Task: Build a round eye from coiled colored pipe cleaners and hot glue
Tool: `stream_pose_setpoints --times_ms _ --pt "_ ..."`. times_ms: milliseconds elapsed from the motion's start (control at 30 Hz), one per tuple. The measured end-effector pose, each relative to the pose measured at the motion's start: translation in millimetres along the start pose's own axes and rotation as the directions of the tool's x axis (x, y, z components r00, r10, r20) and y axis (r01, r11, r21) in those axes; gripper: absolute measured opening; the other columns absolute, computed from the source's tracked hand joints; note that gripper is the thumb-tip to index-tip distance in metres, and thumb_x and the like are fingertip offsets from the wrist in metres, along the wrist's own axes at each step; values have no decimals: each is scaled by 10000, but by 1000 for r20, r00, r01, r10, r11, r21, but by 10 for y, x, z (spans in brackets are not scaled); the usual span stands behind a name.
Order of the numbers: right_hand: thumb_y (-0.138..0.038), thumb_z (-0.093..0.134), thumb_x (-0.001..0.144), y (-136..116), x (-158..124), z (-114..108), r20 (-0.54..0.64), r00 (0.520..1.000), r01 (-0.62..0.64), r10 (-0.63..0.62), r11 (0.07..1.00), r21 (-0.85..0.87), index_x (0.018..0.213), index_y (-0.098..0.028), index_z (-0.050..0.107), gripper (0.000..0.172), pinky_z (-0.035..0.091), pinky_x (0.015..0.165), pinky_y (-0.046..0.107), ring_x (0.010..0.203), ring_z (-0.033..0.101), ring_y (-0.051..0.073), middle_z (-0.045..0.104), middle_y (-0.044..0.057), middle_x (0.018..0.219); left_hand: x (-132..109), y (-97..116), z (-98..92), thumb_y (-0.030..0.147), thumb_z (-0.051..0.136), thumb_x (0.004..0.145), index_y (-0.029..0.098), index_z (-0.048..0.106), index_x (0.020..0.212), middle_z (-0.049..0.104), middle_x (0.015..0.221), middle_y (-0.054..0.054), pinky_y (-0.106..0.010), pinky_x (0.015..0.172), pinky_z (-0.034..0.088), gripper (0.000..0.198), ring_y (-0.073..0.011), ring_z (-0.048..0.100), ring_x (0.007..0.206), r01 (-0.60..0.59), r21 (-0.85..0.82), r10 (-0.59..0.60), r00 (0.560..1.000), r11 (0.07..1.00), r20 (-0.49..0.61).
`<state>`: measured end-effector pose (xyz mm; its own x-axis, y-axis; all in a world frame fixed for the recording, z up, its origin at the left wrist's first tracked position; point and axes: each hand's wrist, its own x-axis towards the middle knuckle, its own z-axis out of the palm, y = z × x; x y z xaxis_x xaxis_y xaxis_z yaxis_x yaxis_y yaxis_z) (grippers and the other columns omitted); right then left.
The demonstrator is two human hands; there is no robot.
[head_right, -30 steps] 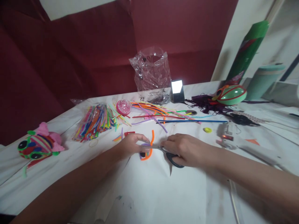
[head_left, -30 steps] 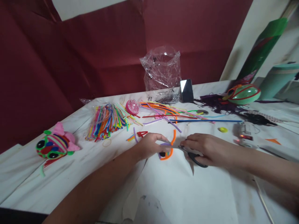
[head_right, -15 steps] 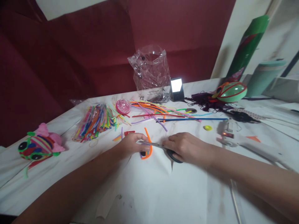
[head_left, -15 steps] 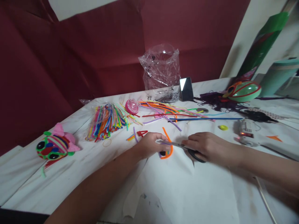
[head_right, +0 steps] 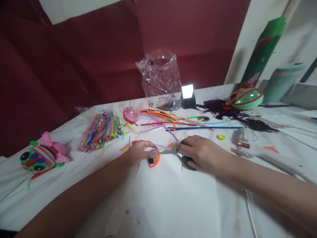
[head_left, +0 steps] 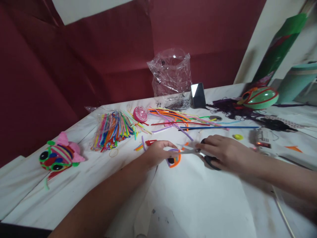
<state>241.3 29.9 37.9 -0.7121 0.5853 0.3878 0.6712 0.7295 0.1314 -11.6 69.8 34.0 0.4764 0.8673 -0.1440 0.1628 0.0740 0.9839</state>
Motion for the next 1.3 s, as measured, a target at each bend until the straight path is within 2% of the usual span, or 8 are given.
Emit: stream_pose_setpoints --times_ms 200,533,900,1033,1133,1300 --pt "-82 542 718 -169 70 54 -45 999 18 -24 993 -119 1084 -139 590 374 446 619 315 683 583 212 621 64 768 2 -22 4 317 857 437 98 633 739 606 559 11 -227 535 398 436 -88 526 491 -4 -132 11 998 991 54" --pt "-117 450 815 -161 114 79 -152 982 68 -109 965 -254 1053 -94 591 278 410 582 322 641 538 217 581 76 715 1 -6 45 336 875 374 96 601 701 581 537 21 -224 512 368 490 -80 502 474 28 -232 -10 997 972 77" --pt "-86 414 825 -167 115 71 -144 982 86 -121 970 -226 1004 -108 613 269 413 553 301 586 549 191 601 62 672 -16 -7 39 342 872 408 100 608 705 584 528 21 -231 511 373 465 -81 500 459 26 -250 -2 995 968 97" --pt "-60 442 752 -129 84 87 -116 993 -1 -10 996 -91 1080 -108 588 362 452 595 296 692 589 202 626 95 790 -8 -20 31 322 860 446 96 625 741 588 538 23 -225 521 367 440 -75 499 463 17 -272 10 995 962 96" --pt "-70 463 719 -87 59 86 -123 992 -50 41 996 -72 1123 -91 571 419 470 638 325 765 592 229 624 133 880 4 -38 19 321 845 476 92 633 773 607 556 7 -232 521 365 430 -85 505 463 14 -295 12 996 955 87" --pt "-77 502 711 -93 71 75 -93 996 3 -16 991 -137 1115 -133 583 416 446 607 328 698 575 225 605 79 777 15 -51 12 314 848 467 91 633 752 590 558 9 -232 529 346 421 -81 489 478 -6 -335 43 994 942 102"
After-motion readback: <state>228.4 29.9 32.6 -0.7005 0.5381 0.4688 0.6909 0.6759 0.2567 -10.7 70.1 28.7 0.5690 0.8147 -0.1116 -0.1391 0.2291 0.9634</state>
